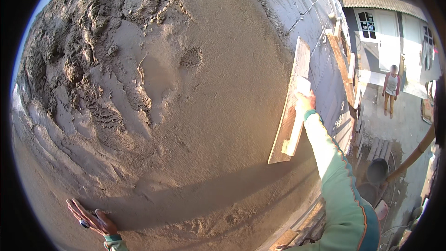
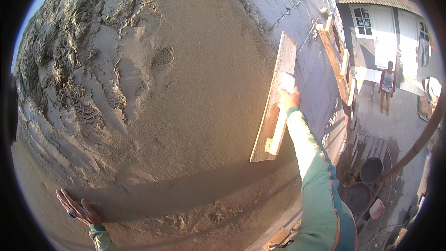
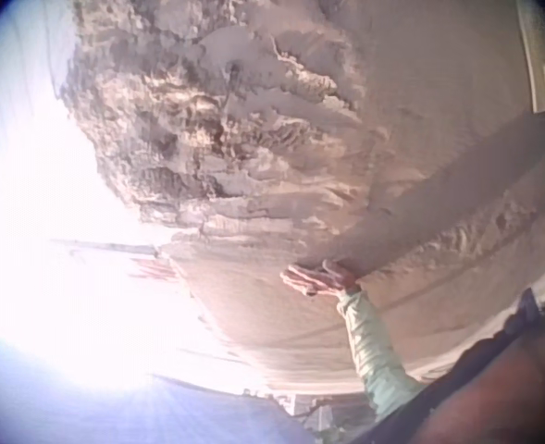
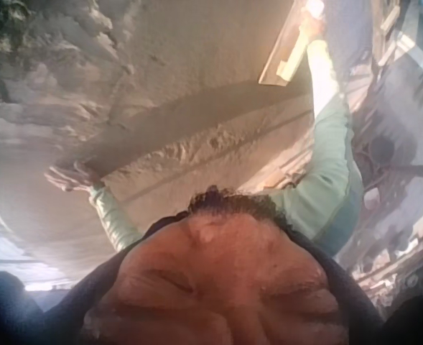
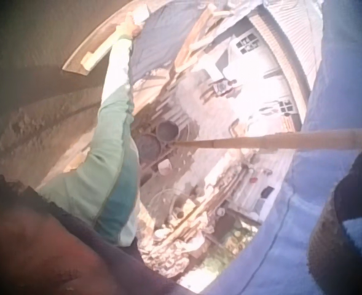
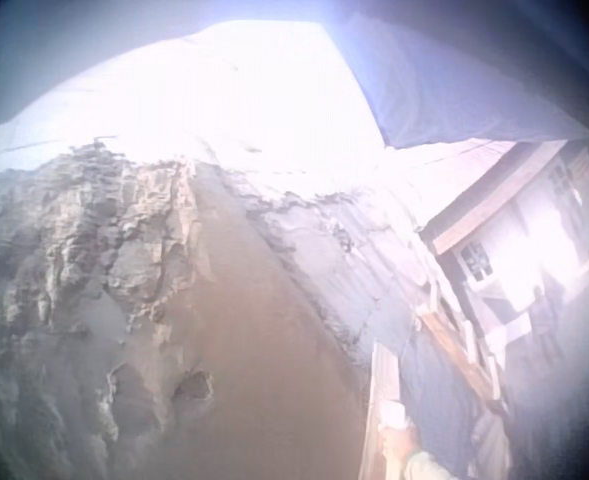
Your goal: The person scoops wet cement from a bucket with a trowel and applies it to a vertical wall. They then use a wooden float to smooth and level the surface repeatedly across the wall area.
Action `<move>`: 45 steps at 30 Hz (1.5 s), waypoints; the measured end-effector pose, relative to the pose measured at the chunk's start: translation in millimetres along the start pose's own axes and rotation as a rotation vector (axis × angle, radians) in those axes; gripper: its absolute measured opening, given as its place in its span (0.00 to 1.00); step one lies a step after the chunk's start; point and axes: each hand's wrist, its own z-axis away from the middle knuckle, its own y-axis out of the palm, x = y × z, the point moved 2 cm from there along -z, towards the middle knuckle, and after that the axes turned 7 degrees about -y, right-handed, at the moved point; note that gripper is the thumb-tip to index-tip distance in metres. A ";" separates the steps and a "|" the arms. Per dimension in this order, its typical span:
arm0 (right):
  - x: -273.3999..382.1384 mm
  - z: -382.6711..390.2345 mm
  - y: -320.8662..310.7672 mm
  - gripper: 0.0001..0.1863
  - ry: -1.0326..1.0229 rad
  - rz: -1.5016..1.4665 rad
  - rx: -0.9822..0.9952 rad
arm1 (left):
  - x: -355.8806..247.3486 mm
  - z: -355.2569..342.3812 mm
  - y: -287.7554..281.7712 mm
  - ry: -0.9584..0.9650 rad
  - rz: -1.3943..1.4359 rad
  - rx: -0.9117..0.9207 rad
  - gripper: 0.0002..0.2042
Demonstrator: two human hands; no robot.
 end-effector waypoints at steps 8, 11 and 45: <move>42.4 101.9 56.5 0.32 -0.518 0.434 0.311 | 5.0 6.9 -6.7 0.026 -0.011 0.018 0.40; -14.3 37.8 -3.7 0.29 -0.347 0.249 0.236 | -11.6 -5.4 -8.6 0.016 0.026 -0.003 0.40; -138.7 196.9 -69.7 0.15 0.436 -0.300 -0.054 | -8.6 2.3 -4.3 0.075 -0.004 -0.056 0.37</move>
